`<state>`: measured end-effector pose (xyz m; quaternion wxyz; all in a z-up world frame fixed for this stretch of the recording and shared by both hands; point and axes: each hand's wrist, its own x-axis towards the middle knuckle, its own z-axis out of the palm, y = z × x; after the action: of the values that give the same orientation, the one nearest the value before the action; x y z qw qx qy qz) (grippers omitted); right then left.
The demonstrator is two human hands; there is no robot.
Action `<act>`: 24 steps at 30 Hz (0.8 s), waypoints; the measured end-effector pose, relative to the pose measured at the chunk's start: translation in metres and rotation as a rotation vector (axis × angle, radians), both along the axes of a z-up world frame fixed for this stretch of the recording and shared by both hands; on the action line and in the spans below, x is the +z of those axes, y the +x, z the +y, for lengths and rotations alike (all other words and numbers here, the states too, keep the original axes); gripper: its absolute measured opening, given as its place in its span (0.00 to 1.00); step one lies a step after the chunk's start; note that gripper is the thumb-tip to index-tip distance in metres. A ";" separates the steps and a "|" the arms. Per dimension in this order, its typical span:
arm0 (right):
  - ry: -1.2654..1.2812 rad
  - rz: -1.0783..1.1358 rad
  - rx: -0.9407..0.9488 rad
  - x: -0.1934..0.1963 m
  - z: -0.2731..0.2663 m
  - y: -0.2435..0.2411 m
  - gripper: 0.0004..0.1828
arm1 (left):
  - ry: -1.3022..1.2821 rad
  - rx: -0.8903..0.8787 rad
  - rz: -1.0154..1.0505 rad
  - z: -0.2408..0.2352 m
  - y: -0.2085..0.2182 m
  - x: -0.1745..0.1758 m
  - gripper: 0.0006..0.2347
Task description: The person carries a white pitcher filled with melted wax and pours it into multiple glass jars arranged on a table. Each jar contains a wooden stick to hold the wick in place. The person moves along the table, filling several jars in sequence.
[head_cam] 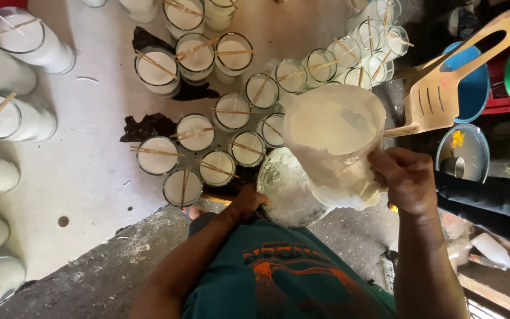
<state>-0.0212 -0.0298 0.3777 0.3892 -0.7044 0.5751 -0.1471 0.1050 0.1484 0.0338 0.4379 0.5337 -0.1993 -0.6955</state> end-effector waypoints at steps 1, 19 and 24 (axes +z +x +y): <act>0.007 0.019 0.003 0.000 -0.001 0.001 0.27 | -0.010 0.003 -0.009 0.001 0.000 -0.001 0.13; 0.010 0.001 0.128 -0.009 -0.008 -0.002 0.26 | -0.142 0.017 -0.056 0.003 -0.003 -0.028 0.14; 0.032 -0.001 0.108 -0.010 -0.007 -0.004 0.25 | -0.143 -0.047 -0.152 0.005 -0.016 -0.068 0.15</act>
<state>-0.0254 -0.0365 0.3681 0.4079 -0.7281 0.5383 -0.1168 0.0895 0.1533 -0.0339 0.4419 0.5476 -0.2935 -0.6471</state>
